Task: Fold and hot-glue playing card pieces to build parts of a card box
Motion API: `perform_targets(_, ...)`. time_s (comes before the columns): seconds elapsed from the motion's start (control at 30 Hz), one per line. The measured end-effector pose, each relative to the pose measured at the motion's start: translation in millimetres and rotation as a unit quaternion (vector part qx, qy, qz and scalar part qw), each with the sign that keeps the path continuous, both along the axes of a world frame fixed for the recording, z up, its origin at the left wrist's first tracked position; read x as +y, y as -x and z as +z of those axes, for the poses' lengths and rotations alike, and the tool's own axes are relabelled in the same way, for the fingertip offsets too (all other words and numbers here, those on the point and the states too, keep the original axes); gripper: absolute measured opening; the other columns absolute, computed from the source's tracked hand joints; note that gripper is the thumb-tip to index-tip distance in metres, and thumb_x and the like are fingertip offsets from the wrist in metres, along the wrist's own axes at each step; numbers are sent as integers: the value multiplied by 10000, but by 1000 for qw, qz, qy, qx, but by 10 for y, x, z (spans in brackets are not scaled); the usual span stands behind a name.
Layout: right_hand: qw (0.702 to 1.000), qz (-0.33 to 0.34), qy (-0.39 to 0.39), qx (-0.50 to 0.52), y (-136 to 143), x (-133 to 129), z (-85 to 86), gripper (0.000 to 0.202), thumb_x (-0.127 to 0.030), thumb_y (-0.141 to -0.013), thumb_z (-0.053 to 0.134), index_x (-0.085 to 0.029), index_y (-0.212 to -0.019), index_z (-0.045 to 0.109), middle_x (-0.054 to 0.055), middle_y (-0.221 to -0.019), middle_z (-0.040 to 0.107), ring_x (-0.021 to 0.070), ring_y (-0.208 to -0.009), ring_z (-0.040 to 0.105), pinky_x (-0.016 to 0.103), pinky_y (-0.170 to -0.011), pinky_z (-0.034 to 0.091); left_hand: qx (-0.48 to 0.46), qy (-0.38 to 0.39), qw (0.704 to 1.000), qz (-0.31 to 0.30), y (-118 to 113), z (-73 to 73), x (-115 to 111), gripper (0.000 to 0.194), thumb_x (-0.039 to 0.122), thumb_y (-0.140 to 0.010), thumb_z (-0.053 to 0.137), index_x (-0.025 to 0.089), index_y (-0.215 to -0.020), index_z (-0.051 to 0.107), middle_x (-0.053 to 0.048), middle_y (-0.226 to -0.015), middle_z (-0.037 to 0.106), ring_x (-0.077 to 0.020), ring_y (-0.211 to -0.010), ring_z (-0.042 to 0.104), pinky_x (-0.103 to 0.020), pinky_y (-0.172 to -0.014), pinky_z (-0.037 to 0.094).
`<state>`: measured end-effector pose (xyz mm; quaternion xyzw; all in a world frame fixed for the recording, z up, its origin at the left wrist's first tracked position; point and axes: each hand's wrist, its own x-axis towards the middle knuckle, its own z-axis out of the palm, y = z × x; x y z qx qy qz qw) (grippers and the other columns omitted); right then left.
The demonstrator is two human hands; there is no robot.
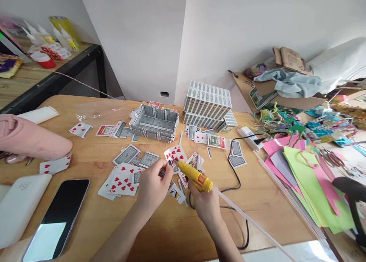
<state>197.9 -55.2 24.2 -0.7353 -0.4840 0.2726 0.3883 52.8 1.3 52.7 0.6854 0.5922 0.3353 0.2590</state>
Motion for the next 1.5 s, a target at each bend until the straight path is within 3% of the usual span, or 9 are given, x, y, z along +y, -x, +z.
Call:
perform_targets(0.2, 998, 10, 37, 48, 1, -3, 31, 259, -365, -792, 527, -146, -903, 611, 49, -728, 647, 197, -661, 579, 265, -593, 434, -1, -55, 998, 11, -17, -94, -6, 216, 209, -802, 467, 194, -598, 400, 72, -486, 392, -72, -441, 383, -183, -493, 303)
perform_targets(0.97, 995, 8, 61, 74, 11, -19, 150, 223, -376, -801, 511, -161, -765, 560, 3, -590, 561, 146, -535, 493, 235, -517, 403, -17, -100, 994, 35, -28, -86, 17, 265, 162, -784, 486, 188, -558, 349, 81, -458, 314, -57, -416, 303, -175, -467, 275)
perform_targets(1.17, 998, 31, 47, 1, -12, -41, 110, 212, -365, -809, 485, -195, -683, 504, 29, -645, 597, 179, -605, 548, 250, -535, 393, -32, -101, 994, 42, -25, -65, 17, 281, 170, -790, 492, 190, -556, 339, 82, -466, 288, -60, -421, 277, -182, -462, 267)
perform_targets(1.3, 995, 23, 20, -95, -96, -49, 50, 235, -348, -814, 475, -217, -625, 430, 2, -579, 527, 165, -553, 500, 248, -513, 364, -33, -99, 992, 65, 3, -37, 36, 278, 177, -786, 492, 191, -552, 342, 78, -474, 285, -65, -429, 271, -186, -456, 262)
perform_targets(1.4, 986, 1, -15, -167, -304, -10, -18, 228, -354, -821, 471, -217, -644, 429, 1, -591, 510, 171, -575, 501, 258, -540, 375, -38, -71, 995, 66, 33, -21, 57, 275, 187, -784, 488, 192, -544, 352, 75, -473, 301, -68, -427, 283, -189, -452, 267)
perform_targets(1.5, 971, -19, -26, -237, -654, 95, -141, 119, -321, -830, 449, -209, -806, 485, 19, -684, 542, 183, -599, 517, 269, -536, 378, -45, -39, 996, 64, 60, -15, 70, 275, 200, -779, 486, 195, -539, 352, 72, -469, 316, -72, -426, 297, -194, -451, 275)
